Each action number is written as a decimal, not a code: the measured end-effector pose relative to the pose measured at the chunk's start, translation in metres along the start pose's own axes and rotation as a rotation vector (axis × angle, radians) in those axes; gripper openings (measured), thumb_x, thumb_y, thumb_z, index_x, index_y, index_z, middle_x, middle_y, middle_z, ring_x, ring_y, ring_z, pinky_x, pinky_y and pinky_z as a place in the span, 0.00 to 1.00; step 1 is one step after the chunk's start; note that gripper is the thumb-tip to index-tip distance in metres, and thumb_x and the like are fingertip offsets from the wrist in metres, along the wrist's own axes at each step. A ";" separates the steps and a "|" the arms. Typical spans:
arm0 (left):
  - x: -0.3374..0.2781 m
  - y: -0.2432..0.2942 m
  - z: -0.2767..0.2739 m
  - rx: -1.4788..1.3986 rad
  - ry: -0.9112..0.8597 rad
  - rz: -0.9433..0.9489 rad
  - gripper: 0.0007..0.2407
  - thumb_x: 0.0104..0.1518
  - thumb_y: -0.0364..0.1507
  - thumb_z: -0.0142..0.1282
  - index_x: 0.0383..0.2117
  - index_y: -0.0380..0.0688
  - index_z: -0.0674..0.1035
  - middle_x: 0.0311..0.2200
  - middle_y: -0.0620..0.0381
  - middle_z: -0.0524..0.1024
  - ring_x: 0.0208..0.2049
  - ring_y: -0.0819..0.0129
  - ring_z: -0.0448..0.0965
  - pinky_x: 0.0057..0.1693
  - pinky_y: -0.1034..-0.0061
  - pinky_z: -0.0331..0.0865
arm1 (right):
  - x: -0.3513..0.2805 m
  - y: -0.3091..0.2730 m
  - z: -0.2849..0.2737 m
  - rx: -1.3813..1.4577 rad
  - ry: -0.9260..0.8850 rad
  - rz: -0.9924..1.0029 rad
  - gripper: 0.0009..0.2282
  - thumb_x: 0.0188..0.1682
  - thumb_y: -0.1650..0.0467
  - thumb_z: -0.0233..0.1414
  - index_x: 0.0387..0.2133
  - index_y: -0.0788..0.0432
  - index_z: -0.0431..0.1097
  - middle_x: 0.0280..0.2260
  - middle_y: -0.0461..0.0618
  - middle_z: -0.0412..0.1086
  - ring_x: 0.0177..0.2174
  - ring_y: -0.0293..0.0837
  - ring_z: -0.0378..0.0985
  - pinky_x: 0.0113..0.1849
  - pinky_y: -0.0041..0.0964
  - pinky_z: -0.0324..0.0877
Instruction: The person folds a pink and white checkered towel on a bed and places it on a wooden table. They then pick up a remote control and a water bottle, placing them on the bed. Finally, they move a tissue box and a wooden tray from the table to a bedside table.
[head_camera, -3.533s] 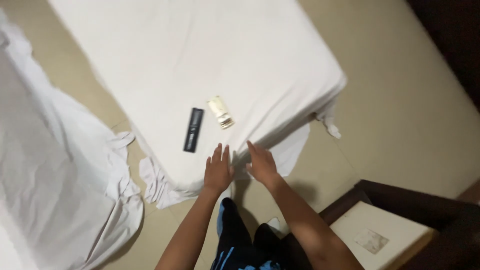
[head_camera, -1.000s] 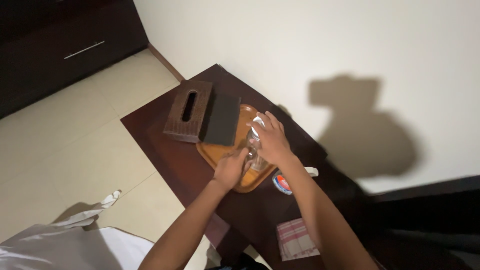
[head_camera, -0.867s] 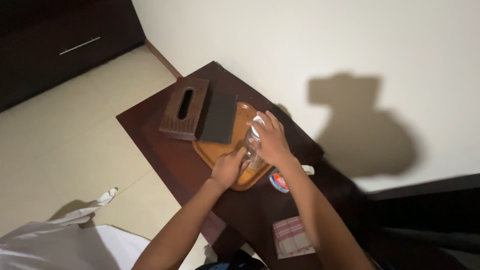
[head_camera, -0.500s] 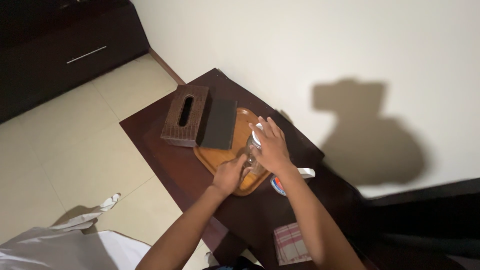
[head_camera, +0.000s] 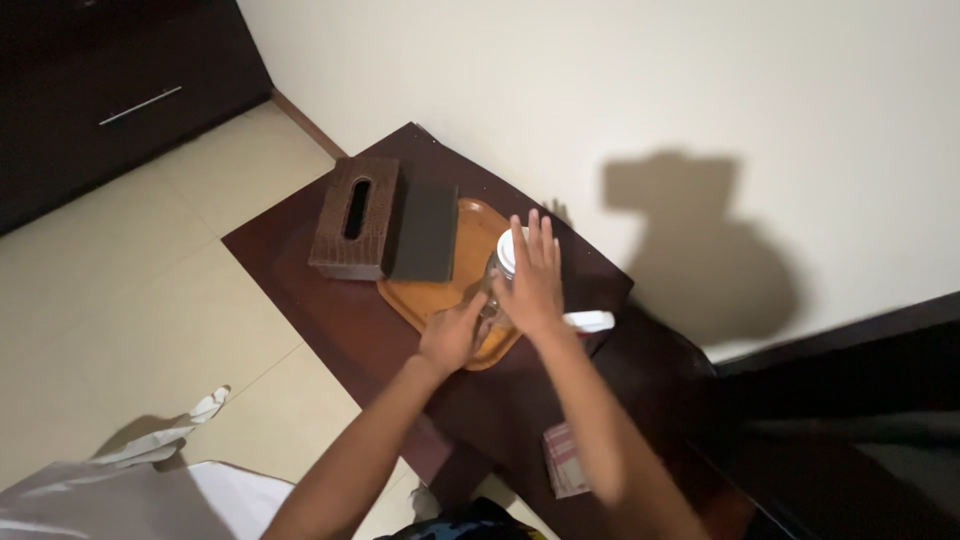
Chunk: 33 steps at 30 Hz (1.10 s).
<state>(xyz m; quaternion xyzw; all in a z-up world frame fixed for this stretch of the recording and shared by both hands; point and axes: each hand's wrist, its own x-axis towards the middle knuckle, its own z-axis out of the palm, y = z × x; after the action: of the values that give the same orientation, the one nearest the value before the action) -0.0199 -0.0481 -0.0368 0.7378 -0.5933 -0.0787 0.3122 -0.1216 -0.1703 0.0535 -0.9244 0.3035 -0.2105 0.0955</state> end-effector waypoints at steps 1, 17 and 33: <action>-0.002 -0.001 -0.003 -0.001 0.002 -0.008 0.17 0.59 0.33 0.56 0.52 0.46 0.67 0.33 0.42 0.80 0.30 0.40 0.81 0.38 0.50 0.75 | 0.000 0.001 0.012 0.002 -0.006 -0.005 0.38 0.47 0.64 0.56 0.69 0.59 0.43 0.70 0.65 0.36 0.68 0.63 0.35 0.63 0.63 0.36; -0.009 0.009 -0.018 -0.037 -0.060 0.051 0.15 0.58 0.28 0.54 0.51 0.47 0.68 0.36 0.43 0.81 0.37 0.43 0.82 0.44 0.51 0.74 | -0.022 0.001 0.025 -0.114 0.008 0.052 0.33 0.52 0.68 0.51 0.70 0.60 0.43 0.71 0.63 0.36 0.70 0.59 0.34 0.66 0.59 0.37; -0.043 0.002 -0.044 -0.090 0.011 -0.168 0.20 0.57 0.28 0.54 0.58 0.53 0.72 0.55 0.49 0.75 0.50 0.47 0.78 0.53 0.58 0.74 | -0.099 0.004 0.151 0.932 0.446 0.434 0.18 0.51 0.69 0.53 0.52 0.66 0.60 0.45 0.56 0.72 0.45 0.46 0.76 0.49 0.39 0.71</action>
<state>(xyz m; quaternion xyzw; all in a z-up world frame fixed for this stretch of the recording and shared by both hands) -0.0122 0.0072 -0.0121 0.7706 -0.5233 -0.1271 0.3408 -0.1281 -0.1067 -0.1152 -0.6338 0.3746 -0.4883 0.4685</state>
